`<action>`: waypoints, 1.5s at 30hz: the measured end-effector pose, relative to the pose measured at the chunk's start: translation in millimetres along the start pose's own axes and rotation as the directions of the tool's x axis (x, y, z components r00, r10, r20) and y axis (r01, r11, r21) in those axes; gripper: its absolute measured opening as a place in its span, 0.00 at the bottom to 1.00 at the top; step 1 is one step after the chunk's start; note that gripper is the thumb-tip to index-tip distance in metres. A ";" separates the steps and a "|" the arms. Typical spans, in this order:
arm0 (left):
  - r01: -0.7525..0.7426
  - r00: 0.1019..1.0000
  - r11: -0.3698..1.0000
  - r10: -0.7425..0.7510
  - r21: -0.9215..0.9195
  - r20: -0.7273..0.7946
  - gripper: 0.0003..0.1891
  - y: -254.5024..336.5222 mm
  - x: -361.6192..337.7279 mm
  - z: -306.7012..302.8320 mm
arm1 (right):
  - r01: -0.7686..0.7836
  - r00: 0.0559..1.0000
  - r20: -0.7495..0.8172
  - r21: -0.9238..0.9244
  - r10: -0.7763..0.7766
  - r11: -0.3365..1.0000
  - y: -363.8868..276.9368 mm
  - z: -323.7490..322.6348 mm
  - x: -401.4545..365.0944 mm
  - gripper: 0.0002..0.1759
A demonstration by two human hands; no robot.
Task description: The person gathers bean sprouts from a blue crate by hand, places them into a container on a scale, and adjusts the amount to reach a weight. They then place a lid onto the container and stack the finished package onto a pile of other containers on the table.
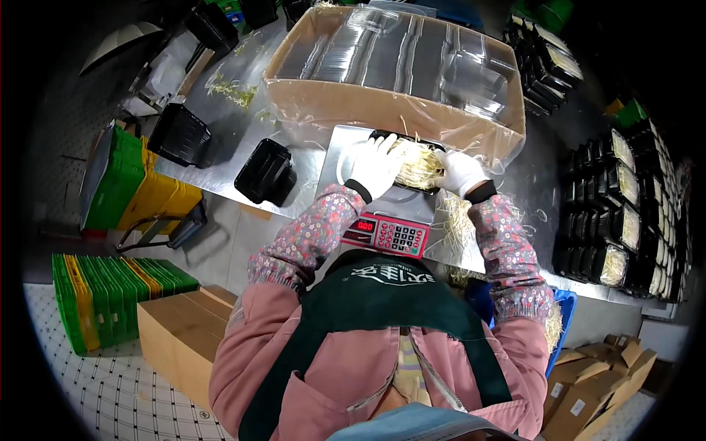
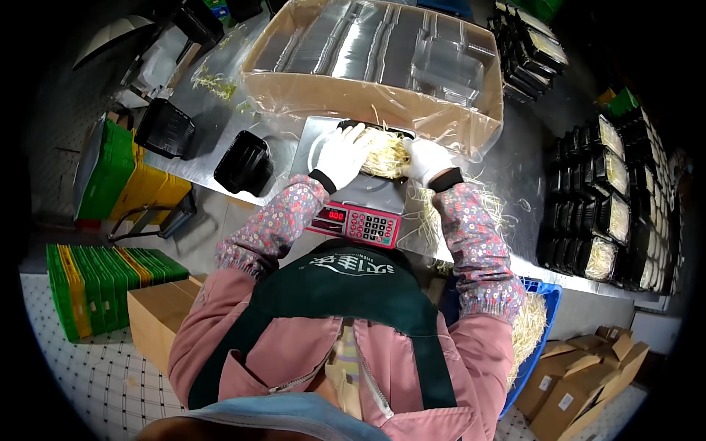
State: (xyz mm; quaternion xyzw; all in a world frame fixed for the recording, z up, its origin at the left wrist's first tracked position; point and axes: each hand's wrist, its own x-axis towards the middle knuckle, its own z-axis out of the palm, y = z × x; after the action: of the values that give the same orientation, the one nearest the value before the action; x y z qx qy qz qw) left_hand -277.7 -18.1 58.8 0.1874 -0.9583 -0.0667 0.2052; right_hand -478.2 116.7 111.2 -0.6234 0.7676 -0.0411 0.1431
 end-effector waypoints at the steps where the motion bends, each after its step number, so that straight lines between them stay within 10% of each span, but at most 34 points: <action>1: -0.010 1.000 1.000 0.010 0.029 -0.004 0.22 0.7 1.2 1.2 | 0.011 0.996 -0.084 -0.061 -0.016 0.998 0.1 13.6 3.8 0.21; 8: -0.152 0.988 0.967 0.154 0.206 0.008 0.22 -3.5 -1.3 4.3 | 0.033 0.956 -0.289 0.309 0.060 0.951 32.8 -2.4 -12.4 0.10; 14: 0.079 0.980 0.939 -0.135 -0.335 -0.145 0.27 -18.4 -7.1 -20.9 | -0.001 0.918 -0.256 0.762 0.303 0.647 95.1 -30.2 -76.9 0.08; 16: 0.315 0.933 0.773 -0.360 -0.551 0.028 0.27 -21.9 -2.8 -56.4 | 0.030 0.885 -0.293 0.812 0.362 0.582 122.5 -6.8 -94.0 0.09; 18: 0.079 0.922 0.795 -0.288 -0.601 -0.259 0.25 -63.0 -27.8 -56.9 | -0.229 0.865 -0.036 0.859 0.501 0.458 124.9 28.7 -105.7 0.09; 20: 0.146 0.915 0.809 -0.329 -0.569 -0.233 0.24 -95.0 -43.7 -54.4 | -0.229 0.972 -0.020 0.119 0.233 0.966 170.5 86.9 -108.0 0.25; 23: 0.264 0.911 0.795 -0.391 -0.546 -0.130 0.26 -111.8 -56.4 -58.1 | -0.264 0.957 -0.104 0.065 0.270 0.962 136.6 52.6 -98.2 0.33; 26: 0.253 0.928 0.783 -0.362 -0.568 -0.086 0.29 -96.6 -48.1 -32.4 | 0.137 0.855 -0.517 0.315 0.049 0.939 64.3 6.0 -50.9 0.34; 27: 0.183 0.876 0.234 -0.480 -0.955 0.050 0.30 -84.6 -35.1 -8.8 | 0.103 0.873 -0.479 0.362 0.090 0.927 31.2 -7.0 -31.4 0.38; 28: 0.170 0.929 0.777 -0.332 -0.606 -0.166 0.30 -63.9 -25.9 -13.5 | 0.157 0.829 -0.558 0.282 0.029 0.946 12.0 -0.7 -8.2 0.38; 30: 0.334 0.929 0.892 -0.366 -0.304 -0.051 0.23 -5.6 -1.3 -45.2 | 0.229 0.845 -0.529 0.217 -0.083 0.949 -13.0 44.4 30.5 0.40; 31: 0.151 0.973 0.980 -0.170 -0.129 -0.153 0.22 -4.0 -6.2 -23.5 | 0.226 0.927 -0.346 0.205 -0.146 0.952 -51.4 29.1 20.9 0.40; 32: -0.037 0.975 0.997 0.050 0.064 -0.218 0.22 -6.3 -11.0 -2.8 | 0.350 0.804 -0.499 -0.039 -0.322 0.936 -53.7 66.7 30.7 0.40; 35: 0.023 1.000 0.998 -0.024 0.060 0.016 0.17 2.5 -8.5 -13.7 | 0.420 0.865 -0.372 0.170 -0.336 0.891 -50.3 64.8 36.5 0.39; 38: 0.022 0.997 0.999 -0.025 -0.036 -0.077 0.18 -3.1 -10.3 -2.4 | 0.500 0.837 -0.370 0.221 -0.402 0.837 -29.6 56.4 33.3 0.38; 40: 0.039 0.997 0.995 -0.045 -0.095 -0.065 0.21 -2.9 -12.0 -12.9 | 0.323 0.945 -0.156 0.587 -0.288 0.742 -26.8 14.3 17.6 0.36; 45: -0.026 0.998 0.985 0.016 -0.170 -0.058 0.28 1.6 -1.3 -34.8 | 0.308 0.923 -0.367 0.884 0.116 0.351 9.1 15.5 14.1 0.21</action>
State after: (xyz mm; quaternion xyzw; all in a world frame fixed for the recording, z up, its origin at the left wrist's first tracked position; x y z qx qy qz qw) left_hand -262.6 -18.0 90.2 0.1608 -0.9448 -0.1411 0.2482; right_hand -485.2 106.9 91.8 -0.4560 0.5804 -0.5931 0.3216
